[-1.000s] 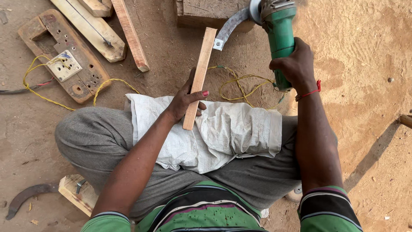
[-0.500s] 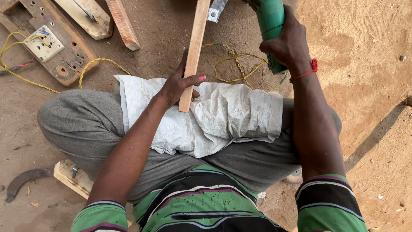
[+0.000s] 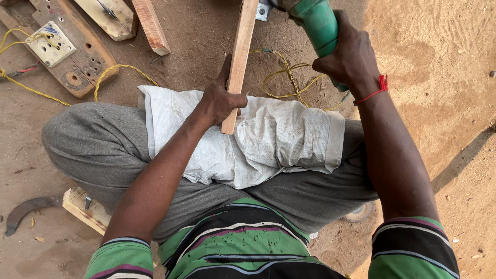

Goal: The person sits on the ground and uses a handheld angle grinder to smooth and shape a rectangular wooden plank. They hold the plank with one hand and guide the grinder along its edges and surfaces, rotating the plank to work on different sides.

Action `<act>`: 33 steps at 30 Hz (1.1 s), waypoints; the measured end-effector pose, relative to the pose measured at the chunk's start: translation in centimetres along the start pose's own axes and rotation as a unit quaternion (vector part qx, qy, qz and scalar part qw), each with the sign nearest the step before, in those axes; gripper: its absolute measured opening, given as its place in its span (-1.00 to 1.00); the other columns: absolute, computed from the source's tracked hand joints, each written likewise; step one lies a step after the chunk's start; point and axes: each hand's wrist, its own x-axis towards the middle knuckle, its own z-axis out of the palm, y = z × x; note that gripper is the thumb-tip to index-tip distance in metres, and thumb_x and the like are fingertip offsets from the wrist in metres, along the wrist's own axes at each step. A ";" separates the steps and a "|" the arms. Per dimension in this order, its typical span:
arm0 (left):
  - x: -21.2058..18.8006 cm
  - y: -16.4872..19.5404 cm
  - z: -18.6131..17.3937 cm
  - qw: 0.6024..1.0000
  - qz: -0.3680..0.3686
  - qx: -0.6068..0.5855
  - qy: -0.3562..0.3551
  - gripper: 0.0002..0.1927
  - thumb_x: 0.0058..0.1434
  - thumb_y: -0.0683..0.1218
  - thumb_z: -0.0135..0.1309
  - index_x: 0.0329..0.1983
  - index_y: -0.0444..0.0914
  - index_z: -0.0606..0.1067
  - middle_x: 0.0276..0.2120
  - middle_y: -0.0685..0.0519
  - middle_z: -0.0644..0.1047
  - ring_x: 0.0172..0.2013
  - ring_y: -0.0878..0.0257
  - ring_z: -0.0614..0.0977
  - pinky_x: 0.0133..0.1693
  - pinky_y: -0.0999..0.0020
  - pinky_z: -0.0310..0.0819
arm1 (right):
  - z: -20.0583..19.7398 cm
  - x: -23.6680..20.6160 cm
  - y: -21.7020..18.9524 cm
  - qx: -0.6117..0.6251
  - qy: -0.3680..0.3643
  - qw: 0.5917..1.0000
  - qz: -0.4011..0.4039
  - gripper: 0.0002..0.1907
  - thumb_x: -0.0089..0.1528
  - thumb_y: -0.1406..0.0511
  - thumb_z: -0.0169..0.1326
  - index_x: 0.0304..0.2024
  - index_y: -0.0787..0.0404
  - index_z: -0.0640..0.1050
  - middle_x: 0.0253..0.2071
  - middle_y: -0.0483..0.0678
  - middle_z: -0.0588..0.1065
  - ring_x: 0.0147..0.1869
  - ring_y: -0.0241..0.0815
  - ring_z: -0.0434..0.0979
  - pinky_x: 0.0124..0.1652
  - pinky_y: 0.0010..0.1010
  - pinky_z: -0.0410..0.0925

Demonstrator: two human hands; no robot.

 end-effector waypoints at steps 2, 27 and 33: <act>-0.2 -0.4 0.1 1.000 -0.028 -0.006 -0.004 0.35 -0.19 -0.10 0.19 0.65 -0.13 -0.29 0.21 -0.28 0.49 -0.16 0.11 0.68 -0.17 0.33 0.71 | 0.3 0.0 -0.2 -0.006 -0.005 1.000 0.011 -0.11 -0.11 0.29 0.43 0.26 0.30 0.42 -0.18 0.30 0.61 -0.19 0.25 0.69 -0.14 -0.03 0.57; -0.3 2.4 -2.2 0.987 -0.118 -0.098 -0.050 0.32 -0.28 -0.17 0.12 0.61 0.07 -0.20 0.02 -0.18 0.47 -0.27 0.14 0.65 -0.34 0.24 0.74 | 0.0 -0.2 0.1 -0.016 0.009 0.999 -0.029 -0.18 -0.13 0.31 0.42 0.19 0.34 0.46 -0.25 0.29 0.61 -0.25 0.25 0.67 -0.25 -0.03 0.57; -1.1 2.7 -2.3 0.983 -0.146 -0.095 -0.051 0.29 -0.25 -0.17 0.12 0.60 0.11 -0.16 0.11 -0.15 0.44 -0.26 0.15 0.69 -0.32 0.24 0.73 | 0.7 -0.2 0.0 -0.032 -0.010 0.999 0.018 -0.26 0.00 0.29 0.41 0.19 0.35 0.43 -0.23 0.29 0.61 -0.25 0.19 0.69 -0.24 -0.08 0.60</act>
